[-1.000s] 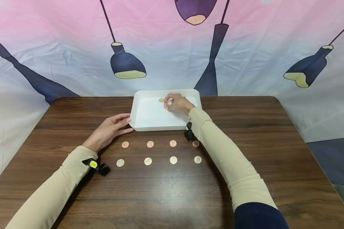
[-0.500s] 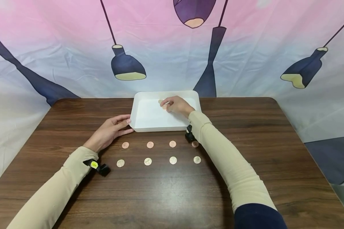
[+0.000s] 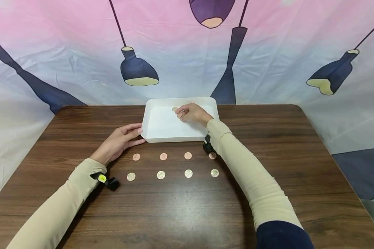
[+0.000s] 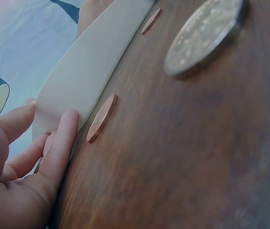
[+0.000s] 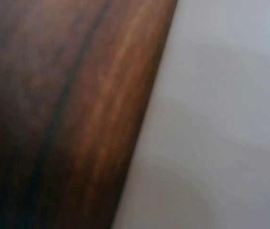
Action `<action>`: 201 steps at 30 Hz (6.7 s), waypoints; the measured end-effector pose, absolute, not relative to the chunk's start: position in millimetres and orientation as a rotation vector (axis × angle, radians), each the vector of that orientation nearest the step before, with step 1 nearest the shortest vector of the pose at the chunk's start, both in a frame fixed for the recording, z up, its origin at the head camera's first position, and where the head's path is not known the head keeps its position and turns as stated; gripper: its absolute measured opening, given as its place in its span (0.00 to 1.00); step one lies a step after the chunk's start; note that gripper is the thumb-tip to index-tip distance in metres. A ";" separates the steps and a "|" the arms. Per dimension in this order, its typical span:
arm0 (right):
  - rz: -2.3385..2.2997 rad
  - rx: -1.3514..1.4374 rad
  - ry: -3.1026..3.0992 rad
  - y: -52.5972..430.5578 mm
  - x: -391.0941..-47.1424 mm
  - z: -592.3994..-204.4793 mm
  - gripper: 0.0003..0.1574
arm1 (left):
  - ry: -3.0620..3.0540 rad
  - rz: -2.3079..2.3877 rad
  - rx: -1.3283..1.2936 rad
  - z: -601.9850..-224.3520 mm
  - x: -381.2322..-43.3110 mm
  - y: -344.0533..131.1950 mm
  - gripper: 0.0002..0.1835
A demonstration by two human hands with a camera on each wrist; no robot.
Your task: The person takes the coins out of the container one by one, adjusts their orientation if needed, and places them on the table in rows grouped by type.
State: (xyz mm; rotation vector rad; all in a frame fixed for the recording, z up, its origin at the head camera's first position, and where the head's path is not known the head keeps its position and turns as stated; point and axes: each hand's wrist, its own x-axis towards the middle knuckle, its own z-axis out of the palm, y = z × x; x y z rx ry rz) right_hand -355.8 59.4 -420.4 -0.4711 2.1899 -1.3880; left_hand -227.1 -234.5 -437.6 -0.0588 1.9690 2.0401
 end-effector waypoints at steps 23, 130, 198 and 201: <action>-1.271 -0.480 2.346 57.9 -353.7 -418.0 0.20 | 1.983 2.027 -0.040 -438.1 -226.1 -236.0 0.31; -0.912 -1.070 2.013 260.4 -273.8 -415.9 0.14 | 1.994 2.009 -0.066 -438.7 -228.2 -233.4 0.31; -1.602 -0.123 2.193 45.7 -346.8 -405.2 0.29 | 2.019 2.027 -0.089 -435.4 -222.5 -236.9 0.30; -1.591 -0.087 2.301 33.5 -342.6 -408.9 0.25 | 2.015 2.023 -0.073 -435.8 -222.5 -237.9 0.31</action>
